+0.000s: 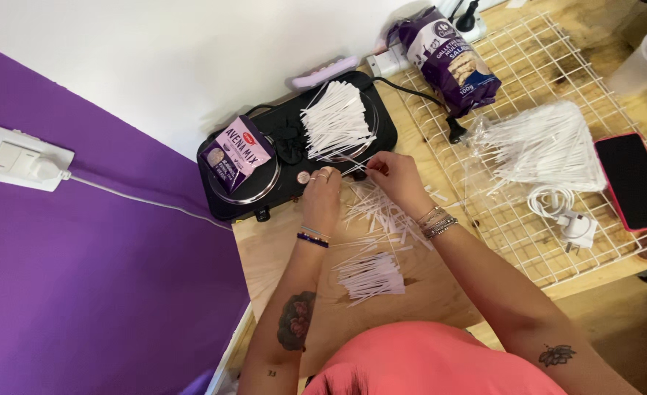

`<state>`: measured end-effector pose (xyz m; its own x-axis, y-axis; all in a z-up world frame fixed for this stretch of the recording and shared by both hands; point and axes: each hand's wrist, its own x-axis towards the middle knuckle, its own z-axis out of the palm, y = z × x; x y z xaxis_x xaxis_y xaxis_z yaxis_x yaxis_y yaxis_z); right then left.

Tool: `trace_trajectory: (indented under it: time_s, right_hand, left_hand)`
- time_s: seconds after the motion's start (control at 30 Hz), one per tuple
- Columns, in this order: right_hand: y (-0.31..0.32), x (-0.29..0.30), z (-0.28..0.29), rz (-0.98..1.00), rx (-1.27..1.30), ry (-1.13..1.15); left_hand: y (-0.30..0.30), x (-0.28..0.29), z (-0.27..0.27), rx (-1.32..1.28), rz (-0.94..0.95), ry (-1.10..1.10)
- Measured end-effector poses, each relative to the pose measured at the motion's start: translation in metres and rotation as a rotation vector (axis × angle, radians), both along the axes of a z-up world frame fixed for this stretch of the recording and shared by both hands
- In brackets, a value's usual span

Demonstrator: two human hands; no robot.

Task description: The person repeatedly picks up white cotton swabs from a wooden table, separates them into smaller bundles, and places them into neat stacks. A second person briefly enters the frame holding a phone but does not participate in the task.

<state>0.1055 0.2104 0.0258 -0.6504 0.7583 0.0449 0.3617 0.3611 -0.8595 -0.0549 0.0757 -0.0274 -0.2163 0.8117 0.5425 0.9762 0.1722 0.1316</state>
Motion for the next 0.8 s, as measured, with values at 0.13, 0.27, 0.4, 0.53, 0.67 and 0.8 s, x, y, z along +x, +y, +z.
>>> trace_trajectory:
  time_s: [0.13, 0.27, 0.4, 0.53, 0.67, 0.8]
  right_hand:
    - [-0.002, 0.007, -0.004, 0.024, -0.019, 0.028]
    - [-0.004, 0.009, -0.014, 0.014, -0.095, 0.077]
    - [-0.004, 0.020, -0.018, -0.013, -0.095, 0.101]
    - [-0.030, 0.053, 0.007, -0.034, 0.093, 0.216]
    - [-0.079, 0.098, 0.031, 0.260, 0.519, 0.347]
    - [-0.124, 0.139, 0.080, 0.622, 0.934, 0.561]
  left_hand:
    - [-0.005, -0.003, 0.008, -0.096, -0.034, 0.013]
    - [-0.019, 0.008, 0.037, -0.286, 0.055, 0.068]
    - [-0.050, 0.025, 0.071, -0.239, 0.032, -0.501]
    - [-0.084, 0.043, 0.073, -0.191, 0.076, -0.879]
    - [-0.120, 0.065, 0.052, -0.248, 0.067, -1.495]
    - [-0.148, 0.115, 0.091, -0.356, -0.181, -1.883]
